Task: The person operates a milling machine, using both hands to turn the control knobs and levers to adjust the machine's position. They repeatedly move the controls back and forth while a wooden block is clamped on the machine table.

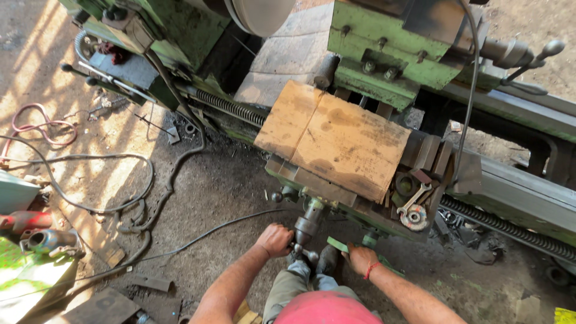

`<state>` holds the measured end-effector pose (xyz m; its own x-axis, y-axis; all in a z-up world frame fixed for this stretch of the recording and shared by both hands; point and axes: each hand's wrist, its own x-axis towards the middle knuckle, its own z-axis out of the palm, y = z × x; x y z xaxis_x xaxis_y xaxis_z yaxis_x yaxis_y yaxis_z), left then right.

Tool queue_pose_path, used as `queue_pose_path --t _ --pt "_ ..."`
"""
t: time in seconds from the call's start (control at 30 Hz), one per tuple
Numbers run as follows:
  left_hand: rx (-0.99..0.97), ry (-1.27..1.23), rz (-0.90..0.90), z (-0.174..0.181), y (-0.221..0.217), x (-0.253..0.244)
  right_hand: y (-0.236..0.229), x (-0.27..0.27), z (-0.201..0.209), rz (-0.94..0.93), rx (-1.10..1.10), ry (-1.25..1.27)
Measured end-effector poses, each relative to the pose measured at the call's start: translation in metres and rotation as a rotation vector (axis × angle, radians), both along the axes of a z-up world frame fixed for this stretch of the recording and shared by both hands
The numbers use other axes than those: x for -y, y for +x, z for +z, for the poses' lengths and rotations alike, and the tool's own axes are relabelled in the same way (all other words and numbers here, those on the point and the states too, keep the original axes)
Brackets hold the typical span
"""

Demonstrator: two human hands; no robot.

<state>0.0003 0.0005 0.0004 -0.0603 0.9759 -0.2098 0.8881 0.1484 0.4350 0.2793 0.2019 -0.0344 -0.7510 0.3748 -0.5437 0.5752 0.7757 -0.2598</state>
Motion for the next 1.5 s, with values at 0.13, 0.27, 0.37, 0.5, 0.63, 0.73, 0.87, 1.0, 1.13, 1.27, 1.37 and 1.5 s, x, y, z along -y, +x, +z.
queue_pose_path --t 0.13,0.27,0.37,0.5,0.63,0.73,0.87,1.0,1.13,1.27,1.37,1.5 --pt "0.021 -0.03 0.005 0.004 0.001 -0.001 -0.001 0.0 0.005 -0.007 0.051 -0.013" --pt "0.023 -0.071 0.003 0.009 0.0 -0.004 -0.004 -0.002 0.007 0.002 0.103 -0.044" --pt "0.021 -0.13 0.001 0.012 0.001 -0.005 -0.005 -0.001 0.007 0.0 0.114 -0.046" --pt "0.038 -0.093 0.01 0.014 0.0 -0.007 -0.005 0.0 0.007 -0.017 0.085 -0.046" --pt "0.065 -0.07 0.033 0.011 0.001 -0.007 -0.001 0.001 0.005 -0.021 0.035 -0.02" --pt "0.073 -0.061 0.037 0.009 0.001 -0.006 -0.002 0.001 0.004 -0.029 0.035 -0.013" --pt "0.093 -0.042 0.038 0.004 0.002 -0.006 -0.002 0.001 0.004 -0.028 0.04 -0.005" --pt "0.1 0.0 0.045 -0.003 0.003 -0.004 -0.002 0.001 0.003 -0.021 0.059 -0.007" --pt "0.111 0.006 0.048 -0.008 0.003 -0.003 -0.002 0.002 0.002 -0.01 0.06 -0.006" --pt "0.115 0.009 0.053 -0.012 0.004 -0.003 -0.002 0.001 0.001 -0.012 0.072 -0.025" --pt "0.139 0.001 0.062 -0.014 0.004 -0.003 -0.002 0.001 0.0 -0.01 0.057 -0.017" --pt "0.155 0.023 0.064 -0.019 0.005 -0.001 -0.001 0.002 0.0 -0.013 0.035 -0.017"
